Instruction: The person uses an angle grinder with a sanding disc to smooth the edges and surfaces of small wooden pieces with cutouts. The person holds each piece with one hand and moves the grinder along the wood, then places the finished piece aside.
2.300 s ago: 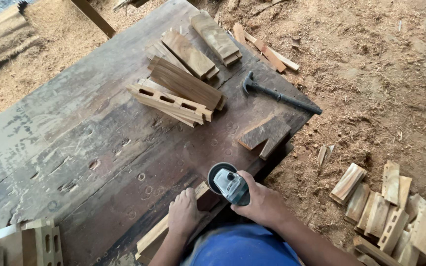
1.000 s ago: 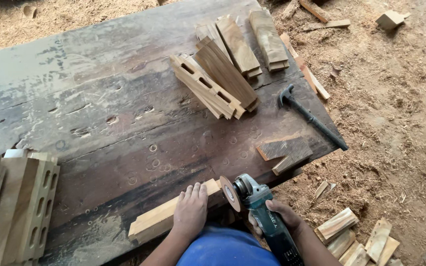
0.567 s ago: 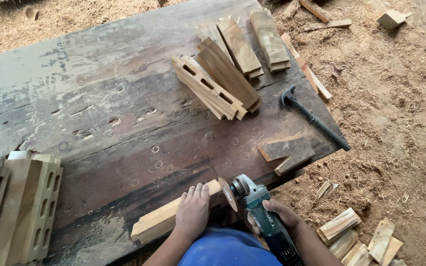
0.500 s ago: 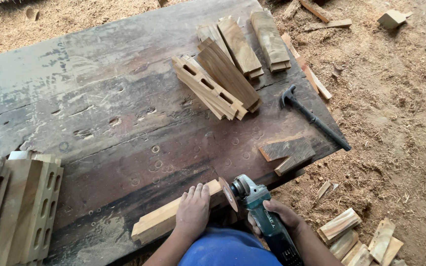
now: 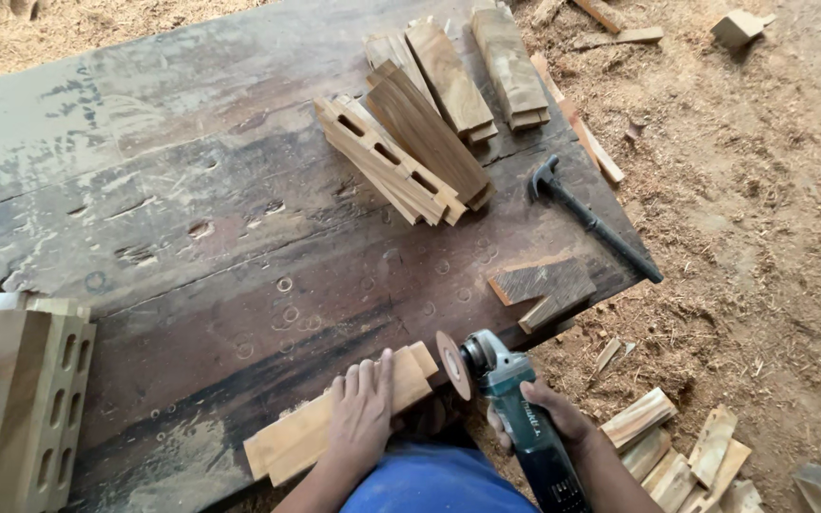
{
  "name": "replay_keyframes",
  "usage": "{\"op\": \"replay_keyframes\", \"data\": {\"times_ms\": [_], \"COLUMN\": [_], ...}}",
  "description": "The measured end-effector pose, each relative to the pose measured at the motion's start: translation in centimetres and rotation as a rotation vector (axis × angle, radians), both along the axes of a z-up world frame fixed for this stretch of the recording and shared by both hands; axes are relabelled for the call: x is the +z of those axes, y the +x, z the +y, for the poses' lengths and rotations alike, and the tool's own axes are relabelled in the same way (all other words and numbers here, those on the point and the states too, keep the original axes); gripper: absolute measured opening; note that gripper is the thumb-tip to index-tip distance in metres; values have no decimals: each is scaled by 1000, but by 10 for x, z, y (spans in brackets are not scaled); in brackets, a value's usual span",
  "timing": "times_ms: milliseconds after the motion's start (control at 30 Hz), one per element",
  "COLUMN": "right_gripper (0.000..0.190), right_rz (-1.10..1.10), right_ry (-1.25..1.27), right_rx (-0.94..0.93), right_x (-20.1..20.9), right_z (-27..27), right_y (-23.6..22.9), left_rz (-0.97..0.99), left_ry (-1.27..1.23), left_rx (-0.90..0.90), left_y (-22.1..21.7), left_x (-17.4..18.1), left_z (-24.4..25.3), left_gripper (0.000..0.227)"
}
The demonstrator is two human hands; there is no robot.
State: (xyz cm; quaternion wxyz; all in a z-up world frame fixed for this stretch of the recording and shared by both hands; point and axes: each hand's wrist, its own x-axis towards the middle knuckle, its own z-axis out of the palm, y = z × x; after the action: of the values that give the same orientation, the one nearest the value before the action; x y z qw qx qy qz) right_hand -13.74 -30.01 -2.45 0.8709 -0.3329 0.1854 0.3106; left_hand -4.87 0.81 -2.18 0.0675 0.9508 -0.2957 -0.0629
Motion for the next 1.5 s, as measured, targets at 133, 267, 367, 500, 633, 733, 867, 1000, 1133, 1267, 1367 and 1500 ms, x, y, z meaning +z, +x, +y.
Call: {"op": "replay_keyframes", "data": {"times_ms": [133,267,367,500,633,733,867,1000,1133,1267,1367,1500], "right_gripper": [66,64,64,63,63,65,65,68,68,71,74,82], "right_rz": [75,79,119,121,120,83,65,78,88,147,167,-10], "right_ry": [45,89,80,61,44,38,21,7,57,6,100,-337], "right_rx": [26,57,49,36,23,33,14,7,12,-7,-108,-126], "right_x": [-14,-21,-24,-23,-24,-26,-31,-40,-45,-34,-17,24], "right_z": [9,16,23,28,33,37,38,37,31,19,13,16], "right_y": [2,9,11,12,17,27,43,40,4,-44,-59,-37], "left_rz": [-63,15,-50,-14,-11,-36,-27,-59,-33,12,14,439], "left_ry": [-85,-148,-130,-132,-99,-120,-112,-132,-151,-168,-65,-86], "left_rx": [-40,-25,-29,-35,-51,-53,-56,-53,-48,-21,-58,34], "left_y": [15,18,18,18,21,19,19,19,20,21,26,46], "left_x": [-12,-16,-14,-14,-15,-15,-16,-18,-19,-11,-5,1], "left_z": [12,12,15,13,12,13,13,14,12,10,12,11], "left_gripper": [98,109,108,108,110,110,108,106,105,108,110,116]}}
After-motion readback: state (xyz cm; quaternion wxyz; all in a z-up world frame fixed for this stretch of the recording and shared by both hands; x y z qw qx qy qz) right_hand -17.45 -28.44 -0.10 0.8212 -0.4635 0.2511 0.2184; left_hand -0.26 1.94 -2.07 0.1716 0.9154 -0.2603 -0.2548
